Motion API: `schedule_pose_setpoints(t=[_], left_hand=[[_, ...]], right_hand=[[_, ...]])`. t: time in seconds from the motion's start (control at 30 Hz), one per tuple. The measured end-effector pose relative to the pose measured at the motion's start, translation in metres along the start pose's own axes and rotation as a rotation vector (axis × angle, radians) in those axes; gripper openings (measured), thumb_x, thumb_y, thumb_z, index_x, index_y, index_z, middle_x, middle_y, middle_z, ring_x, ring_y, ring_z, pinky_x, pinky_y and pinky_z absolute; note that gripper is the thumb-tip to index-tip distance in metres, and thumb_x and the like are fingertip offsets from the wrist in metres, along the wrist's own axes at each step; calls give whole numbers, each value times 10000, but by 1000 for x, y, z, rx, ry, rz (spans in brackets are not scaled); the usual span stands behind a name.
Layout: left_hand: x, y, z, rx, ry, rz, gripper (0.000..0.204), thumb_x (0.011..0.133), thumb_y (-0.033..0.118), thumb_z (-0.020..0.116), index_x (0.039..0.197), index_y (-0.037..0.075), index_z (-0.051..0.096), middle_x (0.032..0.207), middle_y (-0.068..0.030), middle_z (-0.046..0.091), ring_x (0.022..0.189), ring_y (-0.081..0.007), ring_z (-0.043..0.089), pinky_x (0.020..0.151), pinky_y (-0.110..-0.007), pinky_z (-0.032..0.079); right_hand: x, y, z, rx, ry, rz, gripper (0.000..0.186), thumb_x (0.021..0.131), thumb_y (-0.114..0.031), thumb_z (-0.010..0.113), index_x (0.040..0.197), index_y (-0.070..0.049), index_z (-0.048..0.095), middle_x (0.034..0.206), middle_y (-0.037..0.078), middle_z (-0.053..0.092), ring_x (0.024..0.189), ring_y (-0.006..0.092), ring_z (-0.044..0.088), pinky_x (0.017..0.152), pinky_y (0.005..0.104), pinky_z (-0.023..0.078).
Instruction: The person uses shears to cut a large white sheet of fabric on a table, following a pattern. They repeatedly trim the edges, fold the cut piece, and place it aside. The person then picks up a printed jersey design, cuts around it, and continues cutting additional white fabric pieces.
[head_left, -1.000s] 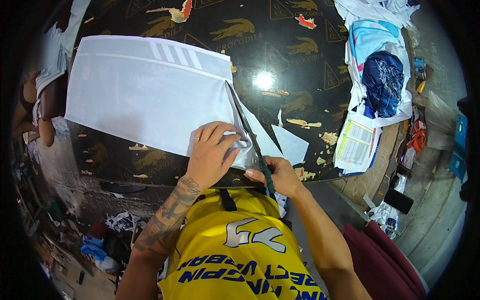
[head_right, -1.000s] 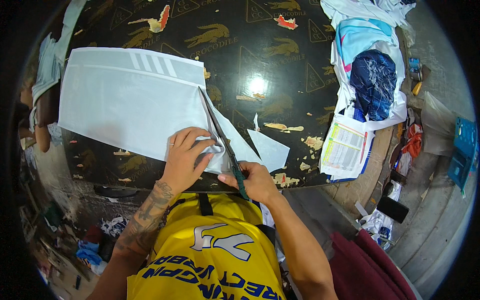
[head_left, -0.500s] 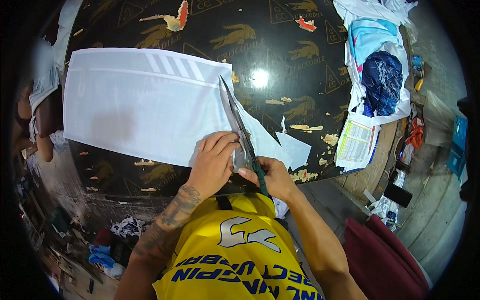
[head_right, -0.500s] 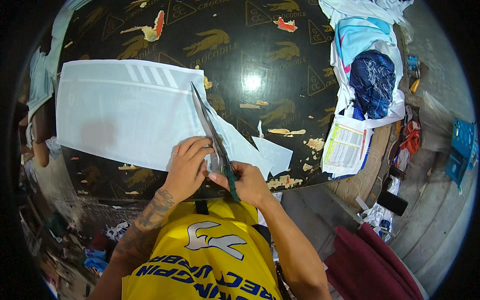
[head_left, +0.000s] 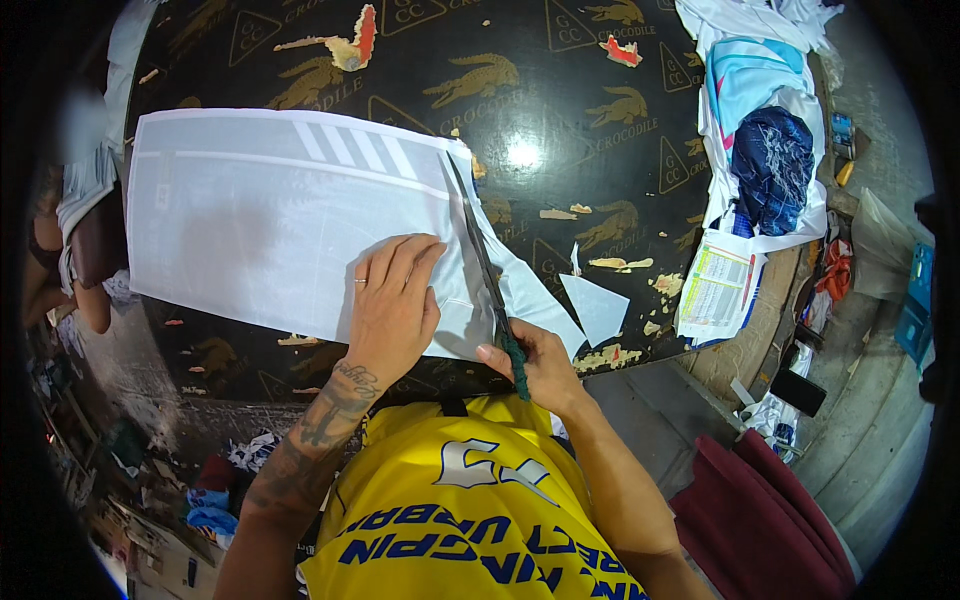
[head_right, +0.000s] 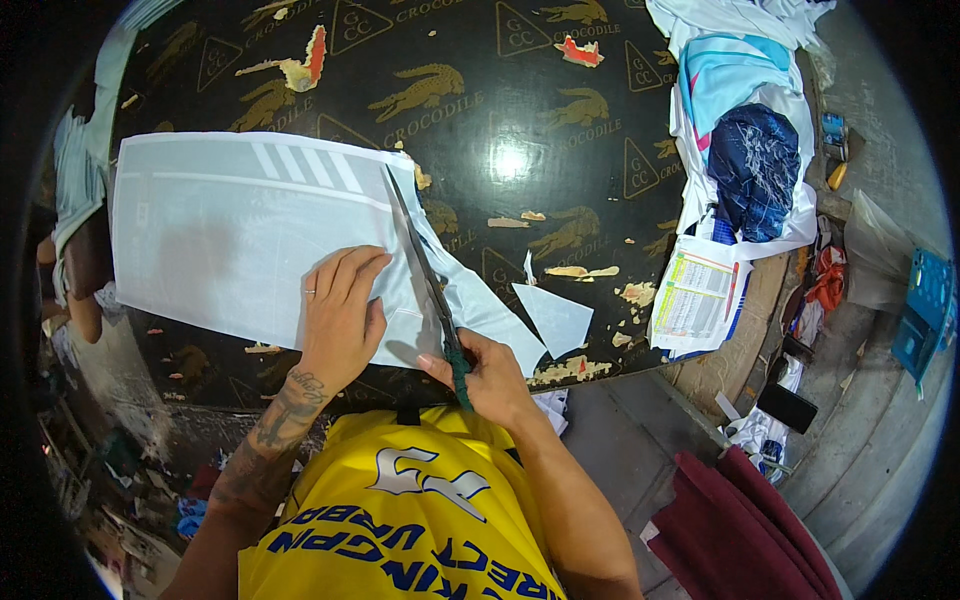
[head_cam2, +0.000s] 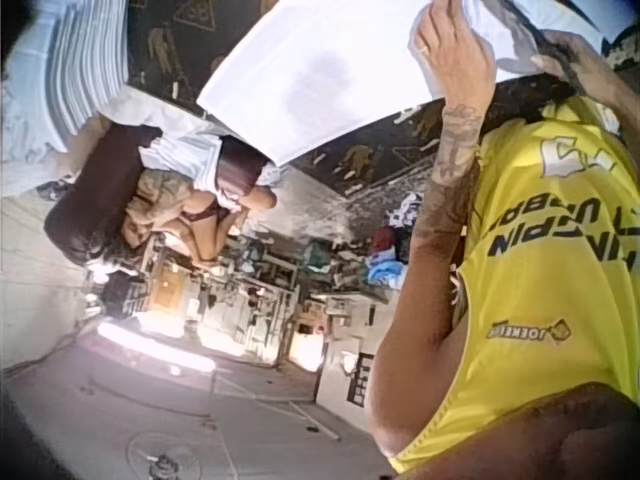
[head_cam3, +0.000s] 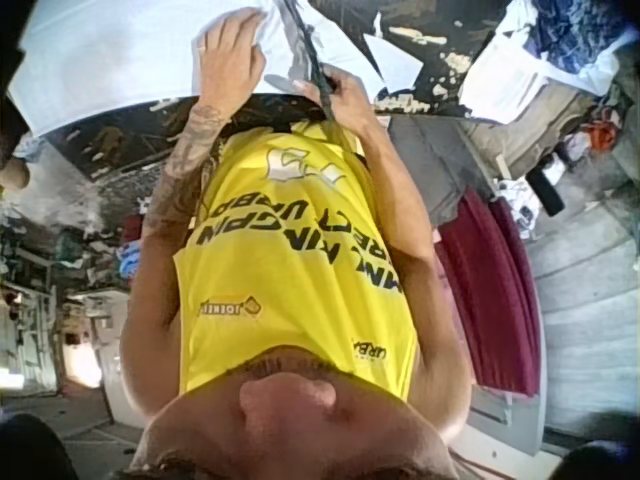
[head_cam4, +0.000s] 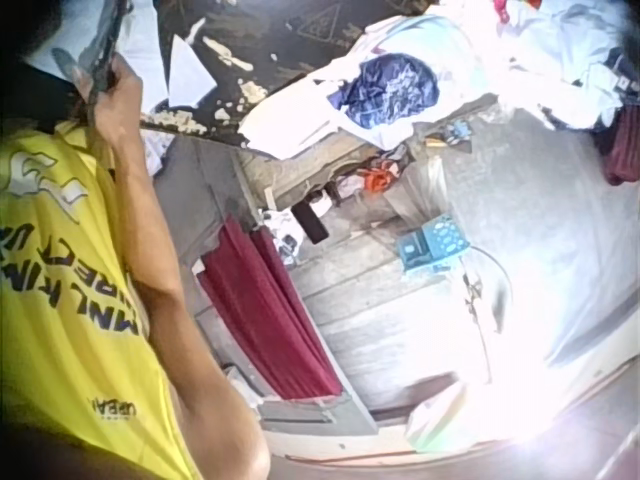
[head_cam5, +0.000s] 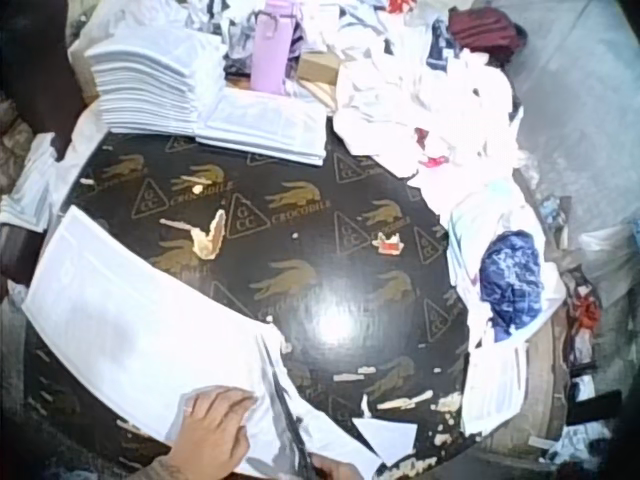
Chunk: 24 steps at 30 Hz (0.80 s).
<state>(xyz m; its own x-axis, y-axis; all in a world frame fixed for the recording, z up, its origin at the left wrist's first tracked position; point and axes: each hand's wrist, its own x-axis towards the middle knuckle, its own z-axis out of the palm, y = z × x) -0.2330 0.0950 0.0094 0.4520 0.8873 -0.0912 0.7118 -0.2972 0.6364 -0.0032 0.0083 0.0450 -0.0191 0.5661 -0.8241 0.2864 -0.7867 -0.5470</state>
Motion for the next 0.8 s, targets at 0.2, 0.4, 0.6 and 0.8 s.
schedule_pose_setpoints(t=[0.2, 0.4, 0.6, 0.8], left_hand=[[-3, 1, 3, 15, -5, 4, 586, 868, 62, 663, 1448, 48, 585, 1478, -93, 566, 1413, -314, 492, 1176, -496, 335], [-4, 1, 2, 29, -8, -6, 606, 865, 66, 665, 1464, 55, 575, 1490, -87, 558, 1418, -315, 484, 1184, -492, 336], [-5, 2, 7, 10, 10, -8, 588, 873, 64, 660, 1455, 63, 577, 1489, -84, 556, 1414, -321, 483, 1185, -491, 334], [-4, 2, 10, -25, 61, -69, 560, 896, 62, 650, 1452, 64, 579, 1469, -116, 561, 1399, -334, 495, 1172, -505, 345]], right_hand=[[2, -16, 9, -41, 63, 59, 547, 869, -509, 918, 916, 11, 759, 669, 0, 560, 652, 118, 474, 604, 318, 411], [14, -18, 14, -122, 41, 96, 485, 897, -437, 920, 936, 19, 759, 727, -17, 625, 679, 85, 526, 621, 287, 436], [29, -20, 18, -89, 58, 146, 650, 785, -640, 930, 738, -42, 681, 643, 15, 593, 617, 136, 520, 604, 318, 458], [9, -7, -35, 1, 240, -104, 470, 929, -462, 880, 813, -50, 684, 670, -41, 571, 556, 73, 542, 511, 271, 432]])
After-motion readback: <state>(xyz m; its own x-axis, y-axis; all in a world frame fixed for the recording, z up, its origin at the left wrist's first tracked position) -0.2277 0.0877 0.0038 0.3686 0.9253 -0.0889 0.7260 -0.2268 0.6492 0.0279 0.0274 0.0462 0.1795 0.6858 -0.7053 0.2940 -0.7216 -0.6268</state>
